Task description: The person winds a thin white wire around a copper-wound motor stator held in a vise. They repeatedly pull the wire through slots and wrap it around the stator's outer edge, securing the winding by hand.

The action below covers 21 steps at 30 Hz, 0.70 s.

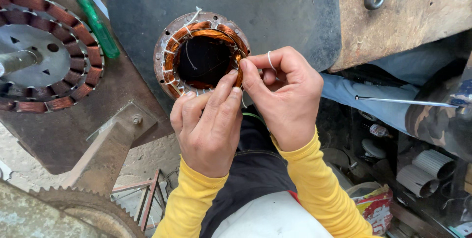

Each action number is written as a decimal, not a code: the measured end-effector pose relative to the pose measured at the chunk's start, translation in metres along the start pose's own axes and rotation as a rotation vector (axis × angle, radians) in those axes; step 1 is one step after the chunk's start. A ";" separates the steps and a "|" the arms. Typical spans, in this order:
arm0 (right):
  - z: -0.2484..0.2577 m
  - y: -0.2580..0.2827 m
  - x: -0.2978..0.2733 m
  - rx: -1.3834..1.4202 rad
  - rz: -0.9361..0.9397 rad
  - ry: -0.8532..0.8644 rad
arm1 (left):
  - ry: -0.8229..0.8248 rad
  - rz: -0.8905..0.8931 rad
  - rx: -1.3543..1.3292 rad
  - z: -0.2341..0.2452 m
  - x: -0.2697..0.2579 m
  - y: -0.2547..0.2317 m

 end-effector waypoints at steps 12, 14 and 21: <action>0.010 0.020 0.010 -0.179 0.238 0.079 | -0.016 -0.020 -0.008 0.002 -0.001 0.000; 0.005 0.013 0.011 -0.055 0.151 0.082 | -0.021 -0.025 -0.015 0.002 -0.001 0.001; -0.008 -0.029 0.025 0.445 -0.177 0.400 | -0.047 -0.024 0.019 0.000 -0.005 0.000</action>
Point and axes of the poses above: each hand's wrist, its own x-axis towards the middle knuckle, its own z-axis out of the back of the hand, y = z × x, the point moved 4 cm from there along x, towards the middle knuckle, and after that the axes turned 13 degrees about -x, right-handed, at the moved point
